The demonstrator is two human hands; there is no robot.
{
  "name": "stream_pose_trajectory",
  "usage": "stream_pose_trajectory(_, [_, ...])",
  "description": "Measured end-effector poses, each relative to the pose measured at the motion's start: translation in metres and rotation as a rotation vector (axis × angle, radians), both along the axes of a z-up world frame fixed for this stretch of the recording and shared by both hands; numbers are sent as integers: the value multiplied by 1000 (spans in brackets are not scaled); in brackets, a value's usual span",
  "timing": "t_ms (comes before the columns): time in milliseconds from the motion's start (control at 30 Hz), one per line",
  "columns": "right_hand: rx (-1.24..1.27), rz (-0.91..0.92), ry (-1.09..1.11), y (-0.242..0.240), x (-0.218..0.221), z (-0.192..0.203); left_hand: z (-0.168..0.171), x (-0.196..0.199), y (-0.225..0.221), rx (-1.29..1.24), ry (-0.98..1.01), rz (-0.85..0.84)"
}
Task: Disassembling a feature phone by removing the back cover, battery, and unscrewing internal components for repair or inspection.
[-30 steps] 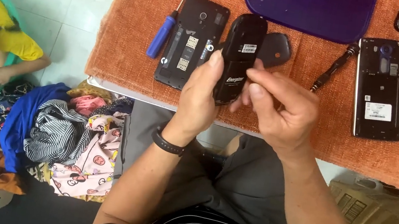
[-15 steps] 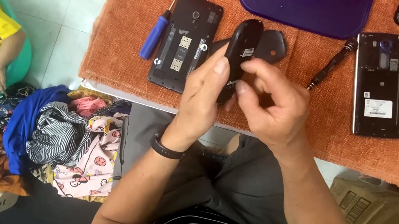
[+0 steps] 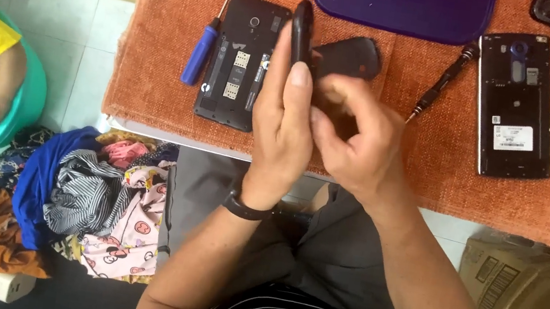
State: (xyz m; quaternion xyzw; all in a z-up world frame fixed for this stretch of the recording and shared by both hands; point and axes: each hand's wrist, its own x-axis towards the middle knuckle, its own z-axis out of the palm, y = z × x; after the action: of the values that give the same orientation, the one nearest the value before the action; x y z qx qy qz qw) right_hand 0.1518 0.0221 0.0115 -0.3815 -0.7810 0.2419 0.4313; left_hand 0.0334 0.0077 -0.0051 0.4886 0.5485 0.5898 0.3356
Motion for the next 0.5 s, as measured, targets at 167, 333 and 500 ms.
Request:
stream_pose_trajectory(167, [33,-77,32,4,1,-13,-7,5,0,90,257,77])
stream_pose_trajectory(333, [-21,-110,53,6,1,-11,-13,2,10,182,516,147])
stream_pose_trajectory(500, [97,-123,85,4,10,-12,5,-18,5,333,315,246])
